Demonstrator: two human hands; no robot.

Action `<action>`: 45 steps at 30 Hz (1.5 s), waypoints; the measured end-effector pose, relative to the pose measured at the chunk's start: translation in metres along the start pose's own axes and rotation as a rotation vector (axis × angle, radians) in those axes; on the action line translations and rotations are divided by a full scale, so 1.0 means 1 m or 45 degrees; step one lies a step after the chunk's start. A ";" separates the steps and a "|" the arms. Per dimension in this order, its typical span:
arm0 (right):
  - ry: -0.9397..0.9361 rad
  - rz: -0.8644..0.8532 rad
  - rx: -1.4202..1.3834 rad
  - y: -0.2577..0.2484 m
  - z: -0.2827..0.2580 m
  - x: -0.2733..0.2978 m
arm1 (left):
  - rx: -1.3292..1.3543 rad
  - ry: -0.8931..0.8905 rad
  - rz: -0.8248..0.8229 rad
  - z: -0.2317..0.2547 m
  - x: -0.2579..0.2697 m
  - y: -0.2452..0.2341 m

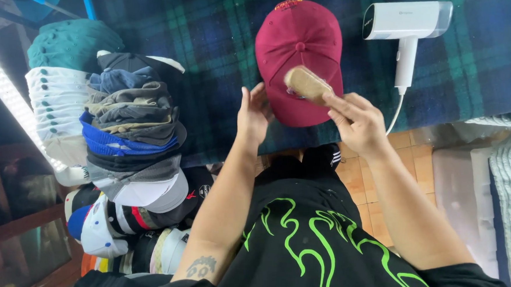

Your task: Cleaning and steaming a red baseball cap using a brush and a handheld steamer.

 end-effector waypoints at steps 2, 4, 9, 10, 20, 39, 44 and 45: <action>0.041 0.077 -0.095 -0.002 0.006 0.001 | 0.262 -0.179 0.040 -0.036 0.003 -0.020; 0.103 0.128 -0.041 -0.016 0.023 0.011 | 0.326 -0.240 0.093 -0.037 0.022 -0.008; 0.013 -0.065 0.093 0.001 -0.021 0.002 | 0.408 -0.347 0.131 -0.051 0.041 -0.005; -0.109 -0.125 0.246 0.006 -0.034 0.000 | 0.412 -0.349 0.121 -0.049 0.042 -0.002; -0.277 -0.493 0.687 0.061 -0.037 0.033 | 0.520 -0.384 0.090 -0.041 0.058 0.008; -0.279 -0.325 0.608 -0.003 -0.009 0.006 | 0.518 -0.345 0.010 -0.050 0.074 -0.002; -0.366 -0.509 0.534 0.035 -0.014 0.042 | 0.552 -0.300 0.054 -0.058 0.076 -0.005; -0.369 -0.511 0.517 0.034 -0.012 0.041 | 0.551 -0.290 0.069 -0.060 0.081 -0.006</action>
Point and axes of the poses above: each hand's wrist, its own x-axis away from the middle knuckle, its own y-axis out of the palm, z = x × y, the point moved 7 cm from there along -x, towards the middle knuckle, and after that the axes turned 1 degree about y, right-handed, at the moved point
